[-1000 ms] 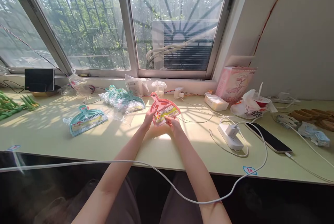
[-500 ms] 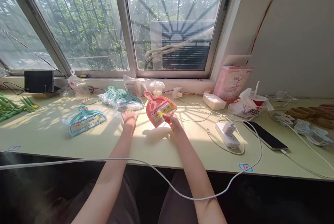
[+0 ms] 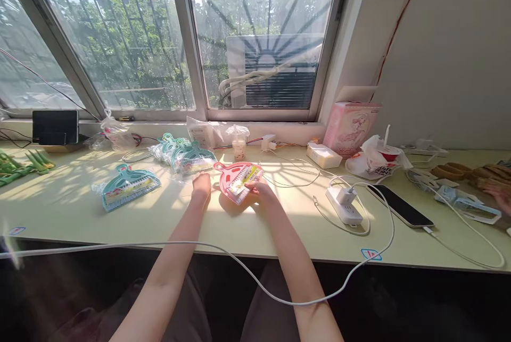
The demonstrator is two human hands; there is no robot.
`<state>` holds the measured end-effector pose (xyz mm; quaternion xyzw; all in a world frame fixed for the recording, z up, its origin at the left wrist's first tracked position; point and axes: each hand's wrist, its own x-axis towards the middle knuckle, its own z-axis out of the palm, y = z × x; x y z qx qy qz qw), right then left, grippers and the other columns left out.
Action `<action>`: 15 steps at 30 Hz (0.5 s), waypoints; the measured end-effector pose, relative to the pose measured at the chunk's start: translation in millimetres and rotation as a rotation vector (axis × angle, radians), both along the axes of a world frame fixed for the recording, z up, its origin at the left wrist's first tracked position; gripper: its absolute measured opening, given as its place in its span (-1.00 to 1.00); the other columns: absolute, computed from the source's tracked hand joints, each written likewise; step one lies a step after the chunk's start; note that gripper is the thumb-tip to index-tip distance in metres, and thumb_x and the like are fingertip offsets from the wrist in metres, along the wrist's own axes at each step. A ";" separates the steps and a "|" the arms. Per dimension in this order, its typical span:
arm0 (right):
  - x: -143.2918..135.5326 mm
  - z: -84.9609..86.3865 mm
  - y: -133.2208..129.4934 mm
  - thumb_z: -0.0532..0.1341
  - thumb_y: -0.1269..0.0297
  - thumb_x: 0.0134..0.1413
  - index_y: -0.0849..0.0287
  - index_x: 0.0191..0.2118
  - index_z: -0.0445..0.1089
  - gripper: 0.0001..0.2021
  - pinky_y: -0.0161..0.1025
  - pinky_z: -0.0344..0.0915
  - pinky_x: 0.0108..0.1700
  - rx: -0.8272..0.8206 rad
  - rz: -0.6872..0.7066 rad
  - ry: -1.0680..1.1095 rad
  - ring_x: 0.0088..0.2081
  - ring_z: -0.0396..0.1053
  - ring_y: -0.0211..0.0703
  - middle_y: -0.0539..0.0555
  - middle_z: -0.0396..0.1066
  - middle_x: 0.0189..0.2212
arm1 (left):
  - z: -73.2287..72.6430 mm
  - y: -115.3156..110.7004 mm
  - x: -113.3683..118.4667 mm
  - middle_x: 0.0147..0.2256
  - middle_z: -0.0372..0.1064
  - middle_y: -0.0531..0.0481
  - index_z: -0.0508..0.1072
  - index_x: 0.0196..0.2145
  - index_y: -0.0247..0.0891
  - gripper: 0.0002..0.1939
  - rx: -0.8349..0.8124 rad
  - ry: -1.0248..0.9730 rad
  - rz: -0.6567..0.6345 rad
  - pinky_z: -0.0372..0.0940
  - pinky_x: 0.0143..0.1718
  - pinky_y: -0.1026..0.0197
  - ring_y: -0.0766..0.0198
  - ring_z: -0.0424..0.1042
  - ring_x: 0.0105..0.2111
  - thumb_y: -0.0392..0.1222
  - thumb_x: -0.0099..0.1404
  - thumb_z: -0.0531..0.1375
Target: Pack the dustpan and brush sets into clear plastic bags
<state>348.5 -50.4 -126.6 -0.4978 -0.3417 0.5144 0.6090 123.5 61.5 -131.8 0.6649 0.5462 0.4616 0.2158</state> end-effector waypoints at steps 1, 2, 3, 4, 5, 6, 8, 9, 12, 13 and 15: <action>0.0 1.0 -0.3 0.45 0.53 -0.25 0.01 -0.32 0.53 -0.68 0.03 0.60 -0.08 -0.002 0.001 -0.010 -0.17 0.67 0.11 0.09 0.67 -0.27 | -0.2 0.2 -0.2 -0.45 0.37 -0.18 0.34 -0.54 -0.14 -0.72 -0.016 -0.017 0.002 0.26 0.21 -0.22 -0.26 0.45 0.07 -0.07 0.20 0.34; -0.3 2.5 -1.1 0.47 0.51 -0.25 0.00 -0.33 0.53 -0.69 0.06 0.60 -0.08 0.002 0.004 -0.019 -0.17 0.67 0.14 0.10 0.66 -0.29 | -0.6 0.0 -0.2 -0.48 0.36 -0.15 0.35 -0.54 -0.13 -0.73 -0.037 -0.036 0.003 0.29 0.17 -0.20 -0.23 0.49 0.01 -0.08 0.20 0.34; -0.6 4.3 -2.3 0.49 0.49 -0.23 0.00 -0.32 0.53 -0.69 0.09 0.60 -0.07 0.015 0.015 -0.024 -0.15 0.67 0.18 0.11 0.66 -0.30 | -1.0 -0.6 0.1 -0.51 0.35 -0.12 0.36 -0.53 -0.13 -0.74 -0.059 -0.051 0.000 0.33 0.12 -0.17 -0.19 0.51 -0.06 -0.09 0.20 0.34; -1.0 6.5 -4.0 0.51 0.45 -0.20 0.00 -0.30 0.54 -0.70 0.12 0.60 -0.06 0.037 0.039 -0.022 -0.13 0.67 0.22 0.11 0.66 -0.30 | -1.4 -1.3 0.6 -0.52 0.36 -0.10 0.38 -0.52 -0.13 -0.77 -0.078 -0.060 -0.010 0.37 0.07 -0.15 -0.14 0.52 -0.13 -0.11 0.20 0.33; -1.3 8.8 -6.1 0.52 0.41 -0.18 -0.01 -0.27 0.55 -0.70 0.15 0.59 -0.05 0.064 0.074 -0.014 -0.10 0.66 0.25 0.12 0.66 -0.29 | -1.5 -2.1 1.2 -0.52 0.38 -0.09 0.41 -0.50 -0.14 -0.80 -0.096 -0.059 -0.019 0.39 0.03 -0.12 -0.11 0.53 -0.17 -0.13 0.21 0.33; -1.4 11.0 -8.5 0.54 0.38 -0.17 -0.01 -0.23 0.56 -0.68 0.19 0.59 -0.04 0.095 0.112 -0.002 -0.07 0.65 0.29 0.12 0.66 -0.27 | -1.2 -2.8 1.8 -0.50 0.42 -0.09 0.44 -0.47 -0.15 -0.85 -0.111 -0.042 -0.024 0.40 0.02 -0.09 -0.08 0.53 -0.19 -0.15 0.22 0.31; -0.9 14.2 -12.9 0.56 0.31 -0.16 -0.02 -0.15 0.57 -0.62 0.24 0.57 0.00 0.149 0.168 0.020 -0.02 0.64 0.33 0.13 0.66 -0.22 | 1.1 -3.4 2.5 -0.41 0.51 -0.13 0.51 -0.38 -0.18 -0.95 -0.129 0.023 -0.010 0.39 0.05 -0.06 -0.07 0.54 -0.13 -0.22 0.26 0.28; -0.4 14.8 -14.5 0.57 0.29 -0.17 -0.01 -0.12 0.57 -0.59 0.26 0.56 0.03 0.163 0.176 0.024 0.00 0.63 0.34 0.13 0.66 -0.20 | 3.0 -3.2 2.5 -0.34 0.55 -0.18 0.53 -0.32 -0.20 -0.96 -0.132 0.062 0.007 0.37 0.09 -0.07 -0.09 0.54 -0.07 -0.27 0.28 0.25; 1.6 11.6 -14.8 0.58 0.26 -0.17 0.00 -0.13 0.57 -0.60 0.29 0.52 0.09 0.173 0.158 0.003 0.04 0.61 0.37 0.16 0.67 -0.17 | 8.9 -2.0 0.8 -0.10 0.56 -0.37 0.56 -0.17 -0.26 -0.82 -0.117 0.146 0.075 0.26 0.23 -0.14 -0.19 0.44 0.17 -0.36 0.36 0.16; 2.2 9.3 -13.4 0.57 0.26 -0.17 0.00 -0.15 0.57 -0.62 0.29 0.52 0.09 0.172 0.151 -0.006 0.04 0.61 0.37 0.16 0.67 -0.18 | 10.4 -1.7 -0.2 -0.04 0.54 -0.41 0.55 -0.13 -0.28 -0.79 -0.108 0.169 0.106 0.23 0.25 -0.15 -0.21 0.40 0.22 -0.38 0.38 0.14; 3.4 4.4 -8.9 0.56 0.25 -0.18 -0.01 -0.20 0.58 -0.66 0.29 0.52 0.07 0.163 0.150 -0.017 0.01 0.62 0.36 0.15 0.67 -0.20 | 12.1 -1.9 -2.5 0.02 0.50 -0.47 0.54 -0.07 -0.31 -0.76 -0.103 0.215 0.168 0.26 0.23 -0.14 -0.23 0.37 0.24 -0.39 0.40 0.12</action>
